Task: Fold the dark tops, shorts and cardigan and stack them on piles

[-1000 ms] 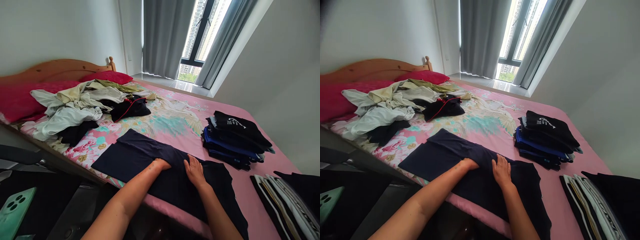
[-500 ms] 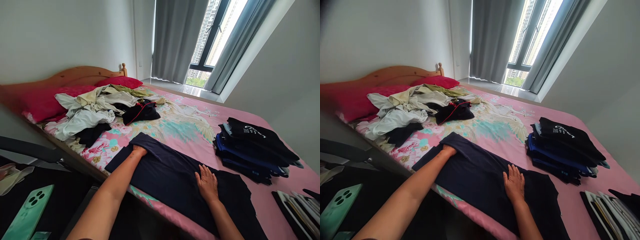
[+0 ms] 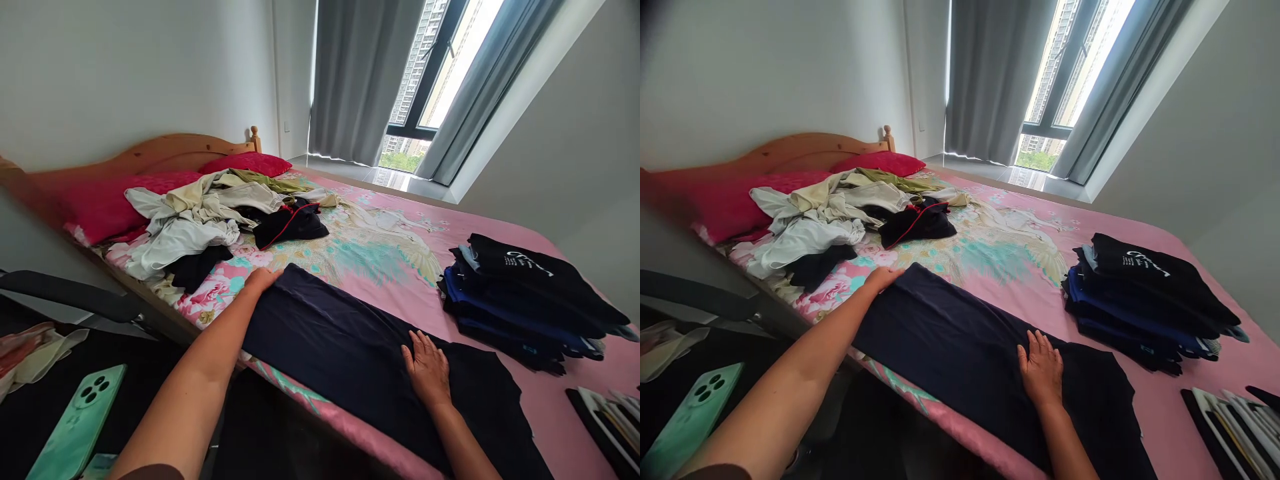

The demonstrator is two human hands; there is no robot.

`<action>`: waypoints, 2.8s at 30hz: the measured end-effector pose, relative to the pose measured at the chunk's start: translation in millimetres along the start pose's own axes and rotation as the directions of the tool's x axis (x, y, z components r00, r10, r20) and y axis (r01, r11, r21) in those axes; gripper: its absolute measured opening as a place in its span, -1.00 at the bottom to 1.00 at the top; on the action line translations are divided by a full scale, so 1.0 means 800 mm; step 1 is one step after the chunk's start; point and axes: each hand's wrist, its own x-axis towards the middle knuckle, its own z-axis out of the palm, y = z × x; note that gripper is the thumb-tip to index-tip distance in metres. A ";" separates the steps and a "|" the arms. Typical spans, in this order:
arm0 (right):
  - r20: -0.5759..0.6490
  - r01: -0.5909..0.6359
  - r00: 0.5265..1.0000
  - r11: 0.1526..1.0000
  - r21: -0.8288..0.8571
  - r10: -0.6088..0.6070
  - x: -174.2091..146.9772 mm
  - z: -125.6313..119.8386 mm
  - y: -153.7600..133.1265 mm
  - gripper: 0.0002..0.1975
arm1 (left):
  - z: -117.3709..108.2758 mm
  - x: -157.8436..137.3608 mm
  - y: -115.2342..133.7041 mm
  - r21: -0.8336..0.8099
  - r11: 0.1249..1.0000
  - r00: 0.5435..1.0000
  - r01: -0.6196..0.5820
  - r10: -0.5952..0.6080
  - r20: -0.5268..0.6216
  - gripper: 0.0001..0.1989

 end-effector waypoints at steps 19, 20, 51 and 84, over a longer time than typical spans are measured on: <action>-0.097 0.029 0.995 0.999 -0.024 -0.032 0.001 0.010 0.001 -0.46 | 0.031 0.062 0.038 0.085 0.983 0.987 -0.162 0.161 0.021 -0.51; -0.104 0.031 0.994 0.999 -0.025 -0.034 0.002 0.011 0.001 -0.46 | 0.034 0.067 0.042 0.079 0.978 0.981 -0.192 0.190 0.026 -0.51; 0.235 -0.102 0.967 0.995 0.003 0.098 0.102 -0.057 0.064 -0.69 | 0.072 0.094 0.018 -0.226 0.919 0.938 -0.322 0.278 -0.206 -0.62; 0.053 0.060 0.997 0.996 0.066 -0.063 -0.002 -0.008 -0.022 -0.49 | 0.010 -0.040 -0.045 -0.037 0.822 0.810 -0.569 0.551 -0.201 -0.60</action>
